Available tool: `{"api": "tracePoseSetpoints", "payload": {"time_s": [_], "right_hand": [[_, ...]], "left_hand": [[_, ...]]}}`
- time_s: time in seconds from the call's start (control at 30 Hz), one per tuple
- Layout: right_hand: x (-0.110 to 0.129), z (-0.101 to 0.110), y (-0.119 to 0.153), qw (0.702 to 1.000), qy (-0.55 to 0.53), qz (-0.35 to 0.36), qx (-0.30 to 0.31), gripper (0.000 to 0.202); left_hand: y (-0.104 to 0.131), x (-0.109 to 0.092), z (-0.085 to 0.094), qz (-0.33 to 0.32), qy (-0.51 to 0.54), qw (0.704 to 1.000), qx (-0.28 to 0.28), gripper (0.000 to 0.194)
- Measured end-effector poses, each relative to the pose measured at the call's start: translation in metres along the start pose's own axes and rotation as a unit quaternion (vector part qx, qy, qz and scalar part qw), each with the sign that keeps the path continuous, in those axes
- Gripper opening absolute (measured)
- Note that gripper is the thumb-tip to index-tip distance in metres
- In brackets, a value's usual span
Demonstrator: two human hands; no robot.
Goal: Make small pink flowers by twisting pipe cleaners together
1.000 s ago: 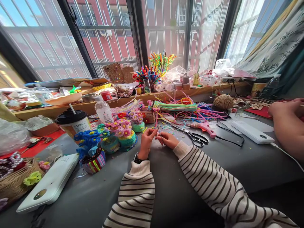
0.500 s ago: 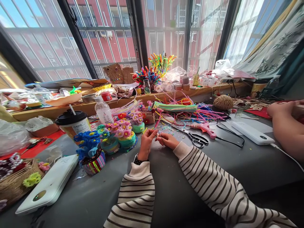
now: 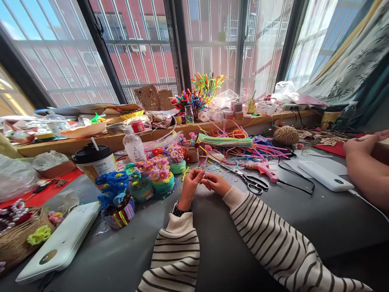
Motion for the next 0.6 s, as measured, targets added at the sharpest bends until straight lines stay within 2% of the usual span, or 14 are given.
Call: {"api": "tracePoseSetpoints", "payload": {"time_s": [0.37, 0.6], "right_hand": [[-0.0014, 0.001, 0.0015, 0.998, 0.056, -0.009, -0.011, 0.05], [-0.0031, 0.004, 0.0027, 0.996, 0.074, -0.009, -0.039, 0.045]], "left_hand": [[0.0012, -0.001, -0.0018, -0.015, -0.045, 0.999, 0.009, 0.024], [0.0006, 0.0017, -0.0027, -0.011, -0.046, 0.999, 0.015, 0.023]]}}
Point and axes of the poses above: each hand's wrist, its own y-axis away from the middle knuckle, its own z-axis out of the back of the hand, x = y × z, the point moved 5 cm from there along -y, towards the middle knuckle, and after that the axes turned 7 degrees about x, right-handed, at the moved point
